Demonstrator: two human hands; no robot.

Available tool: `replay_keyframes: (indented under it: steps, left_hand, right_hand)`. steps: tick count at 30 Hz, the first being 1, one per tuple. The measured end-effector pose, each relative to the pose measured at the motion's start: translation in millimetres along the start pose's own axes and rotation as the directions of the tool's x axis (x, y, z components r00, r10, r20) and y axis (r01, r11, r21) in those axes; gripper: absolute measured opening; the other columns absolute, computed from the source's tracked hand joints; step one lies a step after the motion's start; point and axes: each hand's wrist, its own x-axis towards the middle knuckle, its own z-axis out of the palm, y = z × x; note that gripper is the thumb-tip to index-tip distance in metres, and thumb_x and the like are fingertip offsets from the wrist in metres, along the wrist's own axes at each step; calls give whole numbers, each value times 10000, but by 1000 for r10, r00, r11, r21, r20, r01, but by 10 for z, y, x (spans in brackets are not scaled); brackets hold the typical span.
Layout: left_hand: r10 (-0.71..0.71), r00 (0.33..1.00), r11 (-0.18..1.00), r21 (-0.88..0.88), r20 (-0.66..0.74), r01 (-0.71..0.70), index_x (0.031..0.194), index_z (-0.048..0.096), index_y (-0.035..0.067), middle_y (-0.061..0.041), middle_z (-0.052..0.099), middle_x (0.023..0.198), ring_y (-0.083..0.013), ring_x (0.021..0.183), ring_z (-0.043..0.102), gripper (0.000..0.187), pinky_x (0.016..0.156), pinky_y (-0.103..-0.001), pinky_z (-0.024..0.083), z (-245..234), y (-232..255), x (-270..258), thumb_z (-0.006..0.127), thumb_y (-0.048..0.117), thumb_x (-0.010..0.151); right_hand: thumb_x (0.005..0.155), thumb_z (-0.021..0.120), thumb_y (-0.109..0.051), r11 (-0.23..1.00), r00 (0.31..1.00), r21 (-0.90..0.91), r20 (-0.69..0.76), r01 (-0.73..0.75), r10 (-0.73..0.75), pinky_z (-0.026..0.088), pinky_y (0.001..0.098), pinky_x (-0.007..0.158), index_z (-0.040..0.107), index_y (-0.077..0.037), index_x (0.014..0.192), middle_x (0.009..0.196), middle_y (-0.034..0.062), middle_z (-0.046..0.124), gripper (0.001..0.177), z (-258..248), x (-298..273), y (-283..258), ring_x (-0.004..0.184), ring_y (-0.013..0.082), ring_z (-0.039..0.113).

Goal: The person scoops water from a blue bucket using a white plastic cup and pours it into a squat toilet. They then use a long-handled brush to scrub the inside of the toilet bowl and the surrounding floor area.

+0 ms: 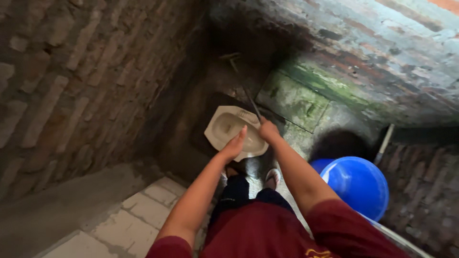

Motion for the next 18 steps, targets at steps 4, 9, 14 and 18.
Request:
replay_keyframes:
  steps: [4,9,14,18]
  left_hand:
    - [-34,994,999,30,107,31,1607,248,16,-139,247,1694,-230,1573,192,914,1254,-332,152,361,-146,-16,271,694,995]
    - [36,957,998,48,287,-52,1594,226,-35,-164,222,1704,-240,1589,175,922,1268,-337,133,1000,-410,-132,314,677,1015]
    - [22,929,977,188,370,-99,1604,210,-27,-175,183,1708,-249,1588,133,886,1260,-330,112,1535,-280,-358,262,646,1031]
    - [131,891,961,166,435,-223,1611,176,-38,-187,141,1717,-260,1597,92,868,1265,-336,90,1956,-89,-319,248,621,1052]
  right_hand:
    - [891,543,-181,989,989,-120,108,-91,104,525,542,967,434,-266,1516,1229,232,686,640,-77,-754,409,1135,455,658]
    - [921,579,-275,971,980,-239,185,-31,77,523,545,945,432,-146,1483,1151,289,692,595,-350,-1572,877,1084,476,664]
    - [813,584,-167,985,994,-137,19,105,-104,526,540,930,547,-119,1397,1076,319,696,587,-830,-1919,1340,1040,480,668]
    - [920,529,-206,979,995,-183,-25,92,-98,533,569,896,645,-125,1283,1002,285,729,389,-1310,-2146,1347,970,478,692]
